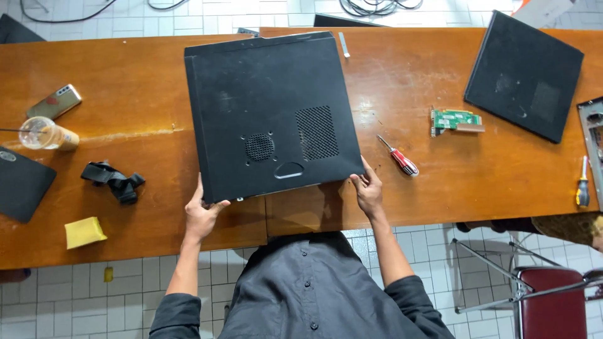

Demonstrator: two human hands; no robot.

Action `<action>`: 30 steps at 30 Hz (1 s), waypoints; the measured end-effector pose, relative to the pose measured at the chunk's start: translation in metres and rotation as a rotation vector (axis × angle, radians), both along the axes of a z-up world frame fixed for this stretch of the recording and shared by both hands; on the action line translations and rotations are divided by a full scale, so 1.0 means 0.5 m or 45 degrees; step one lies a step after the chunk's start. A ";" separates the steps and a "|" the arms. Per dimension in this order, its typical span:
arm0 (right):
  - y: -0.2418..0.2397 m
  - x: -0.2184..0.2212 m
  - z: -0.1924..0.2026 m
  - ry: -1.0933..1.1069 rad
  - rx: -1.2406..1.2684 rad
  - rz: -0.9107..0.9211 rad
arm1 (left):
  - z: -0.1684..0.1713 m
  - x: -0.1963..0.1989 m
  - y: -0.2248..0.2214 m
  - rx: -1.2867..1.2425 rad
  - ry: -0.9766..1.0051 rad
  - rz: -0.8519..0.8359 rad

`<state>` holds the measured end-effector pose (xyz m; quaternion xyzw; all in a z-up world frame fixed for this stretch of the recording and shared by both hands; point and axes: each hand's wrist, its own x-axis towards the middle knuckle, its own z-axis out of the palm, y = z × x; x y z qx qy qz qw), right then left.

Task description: Removing the side panel and unscrewing the rear fasteners of a desktop computer case using a screwdriver.

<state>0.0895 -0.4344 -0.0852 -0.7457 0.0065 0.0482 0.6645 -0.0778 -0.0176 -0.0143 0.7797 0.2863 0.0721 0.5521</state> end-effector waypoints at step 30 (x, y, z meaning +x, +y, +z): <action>0.057 0.184 0.036 -0.174 -0.296 -0.106 | -0.017 0.173 0.008 0.189 -0.052 0.035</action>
